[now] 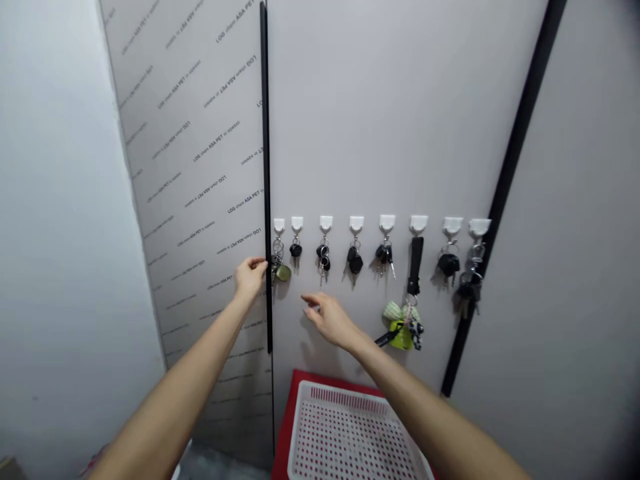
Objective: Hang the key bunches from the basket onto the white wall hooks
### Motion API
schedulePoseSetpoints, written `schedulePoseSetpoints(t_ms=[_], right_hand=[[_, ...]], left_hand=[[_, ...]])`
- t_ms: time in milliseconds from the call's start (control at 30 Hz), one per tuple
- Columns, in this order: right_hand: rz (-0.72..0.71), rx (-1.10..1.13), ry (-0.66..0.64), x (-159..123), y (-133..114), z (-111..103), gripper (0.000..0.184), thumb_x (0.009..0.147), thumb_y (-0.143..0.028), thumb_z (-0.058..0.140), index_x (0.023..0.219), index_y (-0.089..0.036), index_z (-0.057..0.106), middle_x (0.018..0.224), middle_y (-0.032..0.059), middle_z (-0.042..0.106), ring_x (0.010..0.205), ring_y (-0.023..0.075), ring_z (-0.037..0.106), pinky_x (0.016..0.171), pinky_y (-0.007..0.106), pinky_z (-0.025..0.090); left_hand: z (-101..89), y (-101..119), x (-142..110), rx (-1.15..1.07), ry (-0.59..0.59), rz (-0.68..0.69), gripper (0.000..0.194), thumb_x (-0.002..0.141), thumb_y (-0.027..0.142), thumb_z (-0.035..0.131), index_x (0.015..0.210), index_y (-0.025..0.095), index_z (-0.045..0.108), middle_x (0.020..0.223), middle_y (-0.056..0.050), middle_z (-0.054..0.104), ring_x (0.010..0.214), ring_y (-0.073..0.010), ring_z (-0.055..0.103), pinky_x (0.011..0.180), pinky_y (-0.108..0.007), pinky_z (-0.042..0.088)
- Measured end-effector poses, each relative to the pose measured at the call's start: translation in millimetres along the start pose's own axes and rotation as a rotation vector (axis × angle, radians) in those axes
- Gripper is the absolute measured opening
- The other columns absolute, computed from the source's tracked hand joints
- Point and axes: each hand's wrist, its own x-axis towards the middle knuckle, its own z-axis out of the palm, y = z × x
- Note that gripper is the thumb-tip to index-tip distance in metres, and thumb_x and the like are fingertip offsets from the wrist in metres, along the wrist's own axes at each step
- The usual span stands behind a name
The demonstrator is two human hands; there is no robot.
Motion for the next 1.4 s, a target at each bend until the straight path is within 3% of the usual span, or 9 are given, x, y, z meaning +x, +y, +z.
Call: schedulePoseSetpoints(t_ms=[100, 233, 367, 533, 733, 967, 1100, 1200, 1400], right_hand=[[0.148, 0.116, -0.13, -40.0, 33.6, 7.7, 0.031, 0.067, -0.021, 0.038, 0.091, -0.009, 0.053, 0.073, 0.006, 0.057, 0.064, 0.0115, 0.05, 0.062, 0.023, 0.038], [0.35, 0.216, -0.23, -73.0, 62.3, 12.1, 0.029, 0.062, -0.018, 0.041, 0.088, -0.009, 0.053, 0.043, -0.0057, 0.04, 0.039, 0.0052, 0.034, 0.041, 0.018, 0.029], [0.281, 0.39, -0.02, -68.6, 41.2, -19.1, 0.053, 0.06, -0.011, 0.041, 0.113, -0.015, 0.031, 0.043, -0.0098, 0.031, 0.038, 0.004, 0.027, 0.039, 0.016, 0.025], [-0.029, 0.621, 0.378, -51.3, -12.4, -71.4, 0.07, 0.066, -0.015, 0.041, 0.12, -0.029, -0.002, 0.048, -0.0091, 0.034, 0.041, 0.0065, 0.032, 0.041, 0.019, 0.03], [-0.082, 0.653, 0.376, -46.0, -25.8, -80.5, 0.072, 0.066, -0.015, 0.042, 0.12, -0.029, -0.004, 0.046, -0.0091, 0.034, 0.04, 0.0077, 0.034, 0.04, 0.021, 0.031], [-0.016, 0.643, 0.274, -39.0, -22.0, -63.7, 0.067, 0.065, -0.016, 0.043, 0.12, -0.027, 0.007, 0.047, -0.0091, 0.035, 0.039, 0.0055, 0.033, 0.038, 0.019, 0.029], [0.092, 0.473, 0.136, -23.8, -11.8, -43.2, 0.038, 0.065, -0.021, 0.043, 0.103, -0.016, 0.042, 0.052, -0.0055, 0.04, 0.042, 0.0051, 0.036, 0.041, 0.019, 0.032], [0.106, 0.242, 0.284, -4.7, -7.7, -36.5, 0.028, 0.065, -0.023, 0.042, 0.09, -0.014, 0.05, 0.065, 0.0001, 0.049, 0.049, 0.0069, 0.043, 0.05, 0.022, 0.037], [0.152, -0.156, 0.501, 36.8, -7.7, -37.9, 0.038, 0.064, -0.031, 0.045, 0.099, -0.017, 0.044, 0.084, 0.0061, 0.055, 0.063, 0.0135, 0.051, 0.062, 0.028, 0.038]], left_hand=[[-4.9, -30.1, -38.5, 0.007, -0.065, -0.037, 0.023, 0.054, 0.022, 0.05, 0.074, 0.012, 0.053, 0.043, 0.008, 0.037, 0.038, -0.0035, 0.031, 0.041, -0.017, 0.026], [7.7, -50.1, -92.3, -0.107, -0.435, -0.167, 0.046, 0.055, 0.016, 0.048, 0.1, 0.011, 0.041, 0.043, 0.01, 0.035, 0.037, -0.0026, 0.028, 0.039, -0.016, 0.022], [24.8, -8.2, -113.8, -0.356, -0.738, -0.112, 0.075, 0.057, 0.012, 0.05, 0.119, 0.022, 0.009, 0.048, 0.01, 0.036, 0.04, -0.002, 0.029, 0.041, -0.015, 0.023], [32.6, 59.9, -111.3, -0.58, -0.825, 0.101, 0.079, 0.061, 0.012, 0.05, 0.119, 0.031, 0.0, 0.05, 0.009, 0.035, 0.042, -0.0018, 0.03, 0.044, -0.016, 0.026], [36.0, 73.8, -110.9, -0.64, -0.872, 0.132, 0.08, 0.06, 0.01, 0.05, 0.119, 0.033, 0.0, 0.049, 0.009, 0.035, 0.041, -0.0023, 0.031, 0.043, -0.017, 0.027], [31.6, 55.0, -104.5, -0.48, -0.798, 0.142, 0.071, 0.06, 0.012, 0.05, 0.118, 0.029, 0.013, 0.051, 0.009, 0.037, 0.043, -0.0027, 0.033, 0.046, -0.017, 0.03], [24.2, 23.6, -75.5, -0.108, -0.302, 0.241, 0.043, 0.058, 0.014, 0.049, 0.1, 0.019, 0.042, 0.069, 0.002, 0.046, 0.061, -0.0073, 0.044, 0.059, -0.021, 0.036], [16.9, 7.6, -50.0, 0.2, 0.043, 0.35, 0.034, 0.057, 0.016, 0.049, 0.091, 0.019, 0.047, 0.088, -0.003, 0.047, 0.082, -0.014, 0.044, 0.073, -0.027, 0.035], [22.5, -0.4, -28.1, 0.537, 0.005, 0.366, 0.049, 0.059, 0.026, 0.05, 0.105, 0.019, 0.036, 0.099, -0.009, 0.045, 0.09, -0.0211, 0.044, 0.072, -0.032, 0.036]])
